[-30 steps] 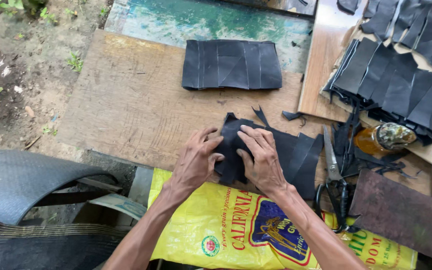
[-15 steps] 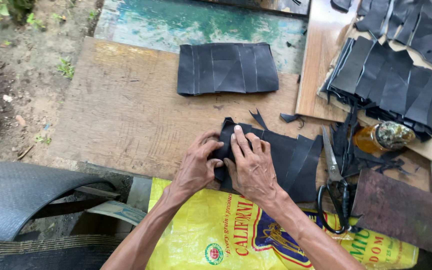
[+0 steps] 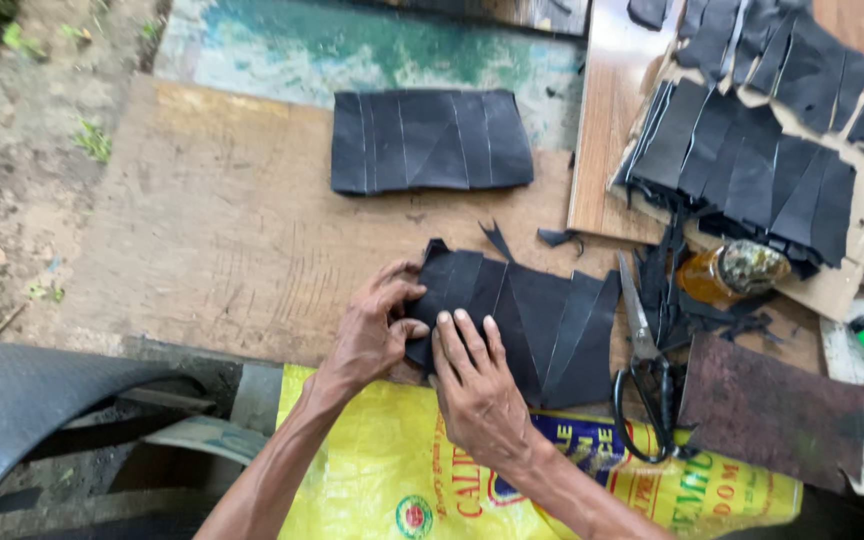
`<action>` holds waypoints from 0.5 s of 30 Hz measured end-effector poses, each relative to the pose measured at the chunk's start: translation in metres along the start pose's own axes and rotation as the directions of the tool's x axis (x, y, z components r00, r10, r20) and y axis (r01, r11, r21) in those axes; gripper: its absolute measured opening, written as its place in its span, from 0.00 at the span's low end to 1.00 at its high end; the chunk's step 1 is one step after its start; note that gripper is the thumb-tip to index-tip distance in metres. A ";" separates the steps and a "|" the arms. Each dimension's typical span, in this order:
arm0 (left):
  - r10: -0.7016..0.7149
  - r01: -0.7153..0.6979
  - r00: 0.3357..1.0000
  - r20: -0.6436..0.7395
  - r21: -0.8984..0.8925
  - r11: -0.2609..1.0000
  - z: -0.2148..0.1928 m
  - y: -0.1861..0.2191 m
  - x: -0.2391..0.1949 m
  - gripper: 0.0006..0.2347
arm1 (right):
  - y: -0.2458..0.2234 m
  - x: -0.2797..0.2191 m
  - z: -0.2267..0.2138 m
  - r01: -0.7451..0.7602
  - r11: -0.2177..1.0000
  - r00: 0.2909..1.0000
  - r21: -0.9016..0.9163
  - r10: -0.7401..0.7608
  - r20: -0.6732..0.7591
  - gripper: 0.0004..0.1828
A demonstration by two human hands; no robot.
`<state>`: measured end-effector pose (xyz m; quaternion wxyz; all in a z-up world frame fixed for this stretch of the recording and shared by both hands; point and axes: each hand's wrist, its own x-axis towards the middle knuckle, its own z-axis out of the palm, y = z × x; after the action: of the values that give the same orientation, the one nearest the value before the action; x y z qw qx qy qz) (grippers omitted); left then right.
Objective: The person assembles multiple black rubber pieces on a wooden workbench. They pick up individual strips and larger cut pieces, align them by hand, and stack them into a growing pile. The person occasionally uses a large knife to adjust or trim the pieces while working.
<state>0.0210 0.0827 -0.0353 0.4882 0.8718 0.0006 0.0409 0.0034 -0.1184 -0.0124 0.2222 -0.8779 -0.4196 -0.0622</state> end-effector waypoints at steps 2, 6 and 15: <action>-0.019 0.019 1.000 0.005 0.008 1.000 -0.001 0.003 0.003 0.19 | 0.000 0.004 -0.004 0.037 0.997 0.999 -0.068 -0.034 0.042 0.30; -0.093 0.092 0.994 0.064 0.012 0.996 -0.008 0.013 0.008 0.18 | -0.006 0.021 -0.007 0.114 0.973 0.946 -0.202 -0.044 0.321 0.26; 0.158 -0.203 0.975 0.157 0.336 0.920 0.004 0.078 0.039 0.23 | 0.080 -0.092 -0.111 -0.497 0.844 0.824 0.203 0.532 -0.192 0.09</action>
<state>0.0570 0.0400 0.0315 0.3184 0.9418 -0.1035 0.0297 0.0141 -0.2764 0.0326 0.3426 -0.9260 -0.1399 -0.0755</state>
